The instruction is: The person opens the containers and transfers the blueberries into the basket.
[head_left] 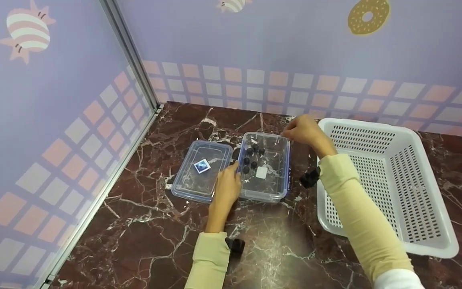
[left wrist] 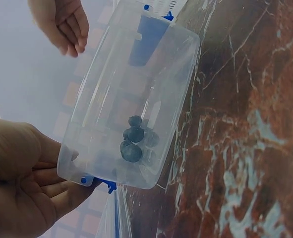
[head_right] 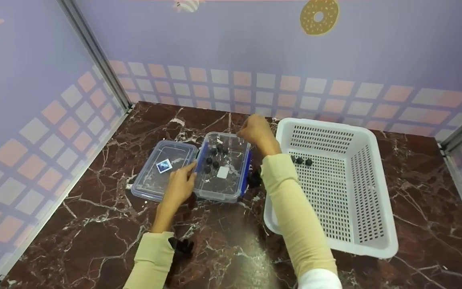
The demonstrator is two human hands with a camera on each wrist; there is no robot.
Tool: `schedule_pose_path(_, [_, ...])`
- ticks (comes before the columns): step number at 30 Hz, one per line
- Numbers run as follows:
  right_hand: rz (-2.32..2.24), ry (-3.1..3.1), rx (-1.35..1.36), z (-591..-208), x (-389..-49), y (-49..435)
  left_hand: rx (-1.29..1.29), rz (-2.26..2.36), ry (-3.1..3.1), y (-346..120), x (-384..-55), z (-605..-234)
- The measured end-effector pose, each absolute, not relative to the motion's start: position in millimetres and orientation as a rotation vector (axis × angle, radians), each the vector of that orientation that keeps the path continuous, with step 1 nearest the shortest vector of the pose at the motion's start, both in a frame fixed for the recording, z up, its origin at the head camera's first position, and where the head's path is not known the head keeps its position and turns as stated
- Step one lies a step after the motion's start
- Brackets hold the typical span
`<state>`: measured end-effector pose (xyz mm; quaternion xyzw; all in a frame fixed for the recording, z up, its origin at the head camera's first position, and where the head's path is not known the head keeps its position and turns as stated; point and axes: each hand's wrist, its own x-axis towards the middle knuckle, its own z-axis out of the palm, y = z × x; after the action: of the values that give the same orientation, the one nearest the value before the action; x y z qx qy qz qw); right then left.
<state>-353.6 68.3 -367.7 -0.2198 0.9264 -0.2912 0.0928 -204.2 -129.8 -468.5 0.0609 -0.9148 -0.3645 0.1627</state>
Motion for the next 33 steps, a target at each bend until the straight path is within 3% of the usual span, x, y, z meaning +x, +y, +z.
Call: schedule_pose_path(33, [-0.733, 2.600, -0.641, -435, -352, -4, 0.166, -0.942, -2.624, -129, -203, -469])
